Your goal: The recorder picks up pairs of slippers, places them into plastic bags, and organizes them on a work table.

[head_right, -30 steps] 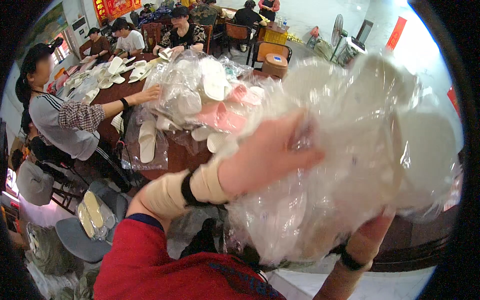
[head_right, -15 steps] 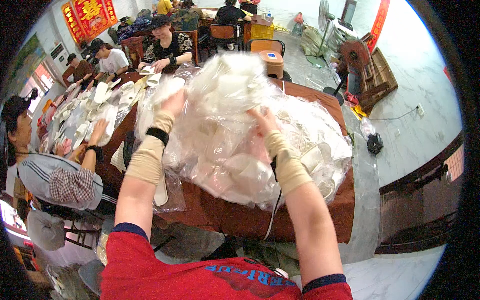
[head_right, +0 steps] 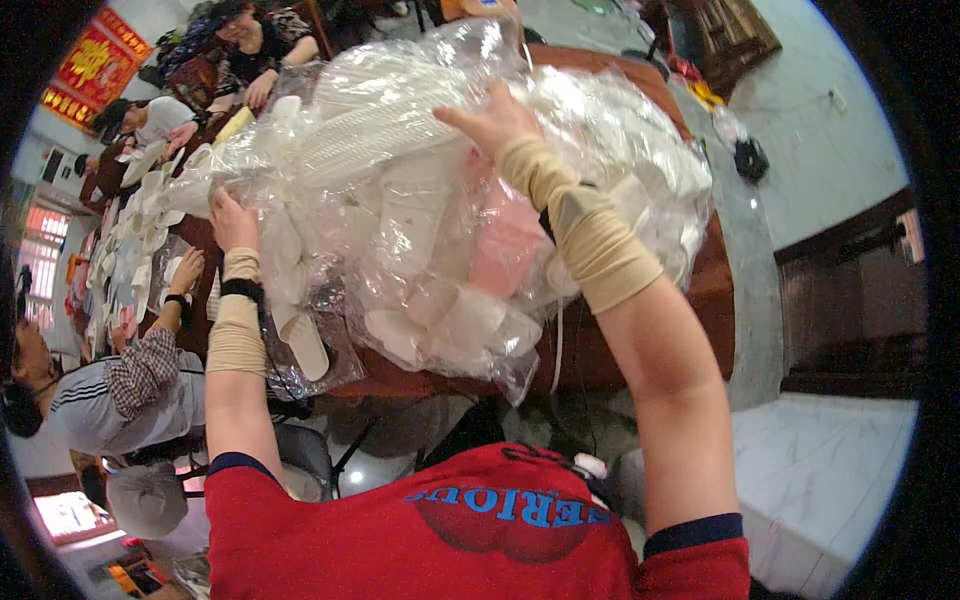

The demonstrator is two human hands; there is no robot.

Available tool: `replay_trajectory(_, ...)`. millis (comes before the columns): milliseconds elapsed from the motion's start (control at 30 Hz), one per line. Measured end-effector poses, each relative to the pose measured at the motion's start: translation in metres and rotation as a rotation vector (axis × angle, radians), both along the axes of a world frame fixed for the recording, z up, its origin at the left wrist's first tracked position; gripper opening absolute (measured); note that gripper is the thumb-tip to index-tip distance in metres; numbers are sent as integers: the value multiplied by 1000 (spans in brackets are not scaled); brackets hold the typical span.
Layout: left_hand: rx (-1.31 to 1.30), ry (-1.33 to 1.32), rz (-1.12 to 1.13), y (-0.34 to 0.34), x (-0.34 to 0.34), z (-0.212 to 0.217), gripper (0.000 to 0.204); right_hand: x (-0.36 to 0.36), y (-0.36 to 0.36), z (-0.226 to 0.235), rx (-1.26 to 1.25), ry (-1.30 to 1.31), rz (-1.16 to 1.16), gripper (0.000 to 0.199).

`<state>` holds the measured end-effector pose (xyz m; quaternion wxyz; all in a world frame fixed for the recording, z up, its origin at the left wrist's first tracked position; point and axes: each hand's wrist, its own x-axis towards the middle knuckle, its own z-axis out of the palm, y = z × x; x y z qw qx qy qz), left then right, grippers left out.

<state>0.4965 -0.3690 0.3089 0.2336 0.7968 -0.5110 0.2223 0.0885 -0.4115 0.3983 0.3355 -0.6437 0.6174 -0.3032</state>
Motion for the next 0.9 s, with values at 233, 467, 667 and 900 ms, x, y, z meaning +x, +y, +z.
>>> replay_trajectory(233, 494, -74, -441, -58, 75, 11, 25, -38, 19, 21, -364, 410, -79, 67)
replay_trajectory(467, 33, 1031, -528, -65, -8, 45, 46, -187, 137, -14, -366, -118, -122, 39)
replay_trajectory(667, -318, 149, -676, 68, -123, 70, 35, -305, 276, -160, 98, -164, -567, 20)
replay_trajectory(900, -371, 333, -951, 247, -287, 12, 23, -390, 422, -358, 668, 469, -89, 39)
